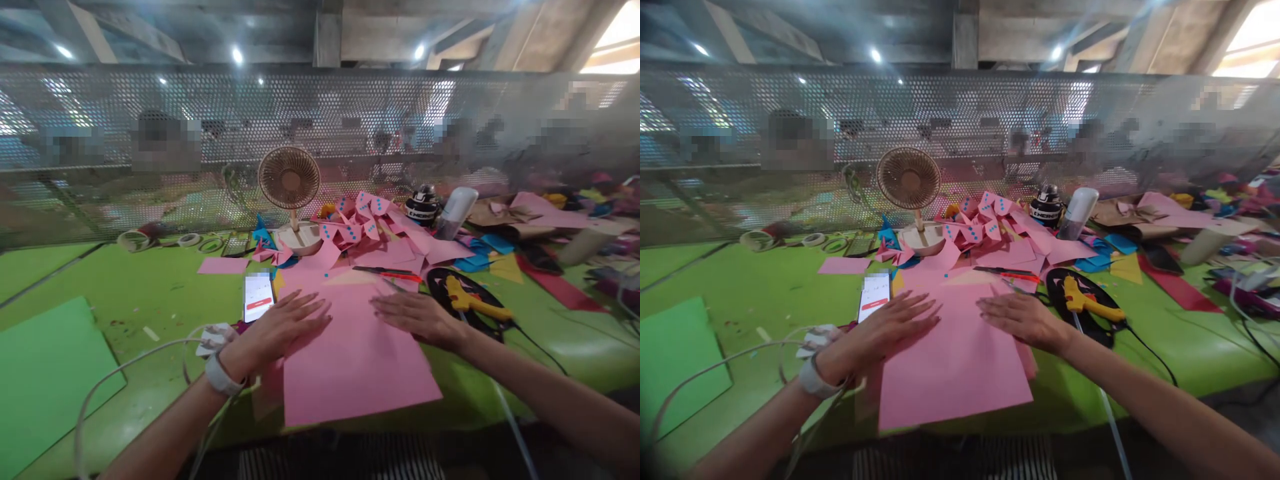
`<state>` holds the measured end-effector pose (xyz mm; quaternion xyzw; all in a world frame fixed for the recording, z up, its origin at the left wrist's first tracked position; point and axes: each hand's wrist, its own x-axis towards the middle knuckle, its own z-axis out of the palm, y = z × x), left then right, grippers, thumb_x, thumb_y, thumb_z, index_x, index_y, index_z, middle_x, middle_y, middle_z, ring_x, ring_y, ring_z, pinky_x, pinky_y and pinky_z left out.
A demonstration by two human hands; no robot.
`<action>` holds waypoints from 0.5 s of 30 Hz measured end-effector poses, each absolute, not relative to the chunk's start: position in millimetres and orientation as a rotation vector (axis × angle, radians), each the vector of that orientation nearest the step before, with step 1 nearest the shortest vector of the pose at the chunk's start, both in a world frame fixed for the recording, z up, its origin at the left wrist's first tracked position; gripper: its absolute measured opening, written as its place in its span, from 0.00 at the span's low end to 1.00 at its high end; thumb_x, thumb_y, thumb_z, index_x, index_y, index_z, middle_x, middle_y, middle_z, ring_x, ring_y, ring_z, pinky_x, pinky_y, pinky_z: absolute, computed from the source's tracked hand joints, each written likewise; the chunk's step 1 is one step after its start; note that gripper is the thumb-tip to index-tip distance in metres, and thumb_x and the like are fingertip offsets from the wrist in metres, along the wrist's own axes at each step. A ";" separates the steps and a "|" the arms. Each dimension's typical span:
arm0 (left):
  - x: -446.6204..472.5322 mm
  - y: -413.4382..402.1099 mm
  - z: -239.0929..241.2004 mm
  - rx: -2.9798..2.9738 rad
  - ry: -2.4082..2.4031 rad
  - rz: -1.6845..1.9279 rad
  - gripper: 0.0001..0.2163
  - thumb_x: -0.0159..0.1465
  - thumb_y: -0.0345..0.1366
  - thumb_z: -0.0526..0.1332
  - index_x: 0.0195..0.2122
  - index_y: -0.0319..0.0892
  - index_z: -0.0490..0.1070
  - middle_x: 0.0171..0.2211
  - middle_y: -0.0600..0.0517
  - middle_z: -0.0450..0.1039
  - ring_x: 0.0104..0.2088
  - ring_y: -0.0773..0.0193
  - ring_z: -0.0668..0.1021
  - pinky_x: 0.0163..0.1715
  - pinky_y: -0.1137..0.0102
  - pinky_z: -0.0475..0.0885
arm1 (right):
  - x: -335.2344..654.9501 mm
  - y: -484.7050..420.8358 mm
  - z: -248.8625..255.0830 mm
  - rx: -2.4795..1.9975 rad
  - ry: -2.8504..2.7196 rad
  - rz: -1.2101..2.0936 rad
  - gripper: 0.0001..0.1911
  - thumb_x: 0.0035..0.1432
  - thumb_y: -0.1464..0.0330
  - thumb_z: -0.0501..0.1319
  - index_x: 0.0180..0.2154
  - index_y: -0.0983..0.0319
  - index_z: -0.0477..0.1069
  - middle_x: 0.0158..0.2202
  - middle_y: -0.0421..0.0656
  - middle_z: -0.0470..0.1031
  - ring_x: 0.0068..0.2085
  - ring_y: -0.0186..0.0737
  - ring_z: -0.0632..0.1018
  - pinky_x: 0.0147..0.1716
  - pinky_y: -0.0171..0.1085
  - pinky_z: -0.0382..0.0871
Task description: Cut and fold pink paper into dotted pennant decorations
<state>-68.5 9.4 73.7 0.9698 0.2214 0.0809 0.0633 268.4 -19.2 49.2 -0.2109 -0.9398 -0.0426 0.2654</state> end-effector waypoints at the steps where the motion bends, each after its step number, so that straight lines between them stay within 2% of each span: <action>1: -68.4 8.6 67.3 2.931 0.678 0.144 0.23 0.65 0.30 0.51 0.61 0.55 0.55 0.62 0.53 0.55 0.63 0.61 0.56 0.61 0.56 0.46 | 268.9 -20.1 35.5 -0.543 -2.595 -0.076 0.23 0.62 0.75 0.50 0.59 0.58 0.59 0.55 0.44 0.68 0.57 0.37 0.67 0.54 0.42 0.65; 5: -70.1 10.3 50.4 2.973 0.887 -0.002 0.23 0.64 0.28 0.50 0.60 0.50 0.57 0.62 0.50 0.55 0.63 0.60 0.55 0.61 0.54 0.45 | 266.2 -27.5 3.9 -0.579 -2.710 0.016 0.31 0.56 0.81 0.47 0.61 0.62 0.55 0.57 0.46 0.66 0.58 0.37 0.65 0.55 0.42 0.64; 7: -70.2 12.3 49.6 2.991 1.090 0.058 0.22 0.64 0.24 0.47 0.58 0.47 0.60 0.62 0.48 0.55 0.63 0.59 0.54 0.61 0.53 0.42 | 264.2 -30.6 0.5 -0.639 -2.728 0.018 0.33 0.53 0.81 0.47 0.61 0.63 0.54 0.58 0.47 0.64 0.58 0.38 0.65 0.55 0.43 0.65; 9: -65.6 13.8 50.9 2.983 1.203 0.169 0.20 0.65 0.26 0.46 0.57 0.44 0.61 0.62 0.46 0.56 0.63 0.58 0.54 0.61 0.53 0.40 | 263.1 -30.6 -0.4 -0.683 -2.722 -0.004 0.34 0.52 0.81 0.48 0.61 0.64 0.54 0.58 0.48 0.64 0.59 0.39 0.65 0.55 0.45 0.65; 11: -54.5 14.2 49.9 2.945 1.170 0.273 0.19 0.68 0.33 0.46 0.60 0.42 0.57 0.62 0.45 0.54 0.63 0.58 0.54 0.61 0.57 0.42 | 263.0 -26.9 -2.2 -0.717 -2.712 -0.036 0.35 0.51 0.81 0.47 0.61 0.64 0.54 0.59 0.48 0.63 0.60 0.40 0.63 0.55 0.46 0.64; 13: -38.5 13.7 44.4 2.885 1.034 0.297 0.25 0.68 0.45 0.46 0.63 0.42 0.50 0.64 0.45 0.49 0.64 0.59 0.51 0.61 0.61 0.45 | 263.6 -20.6 -5.3 -0.734 -2.703 -0.061 0.36 0.50 0.82 0.47 0.62 0.64 0.53 0.59 0.49 0.62 0.60 0.40 0.62 0.56 0.46 0.63; 15: -22.0 12.8 35.2 2.841 0.939 0.262 0.31 0.66 0.52 0.45 0.65 0.40 0.44 0.65 0.44 0.42 0.65 0.60 0.47 0.61 0.63 0.44 | 264.3 -14.8 -8.2 -0.741 -2.694 -0.071 0.36 0.49 0.82 0.48 0.62 0.64 0.53 0.59 0.49 0.61 0.60 0.40 0.62 0.56 0.46 0.62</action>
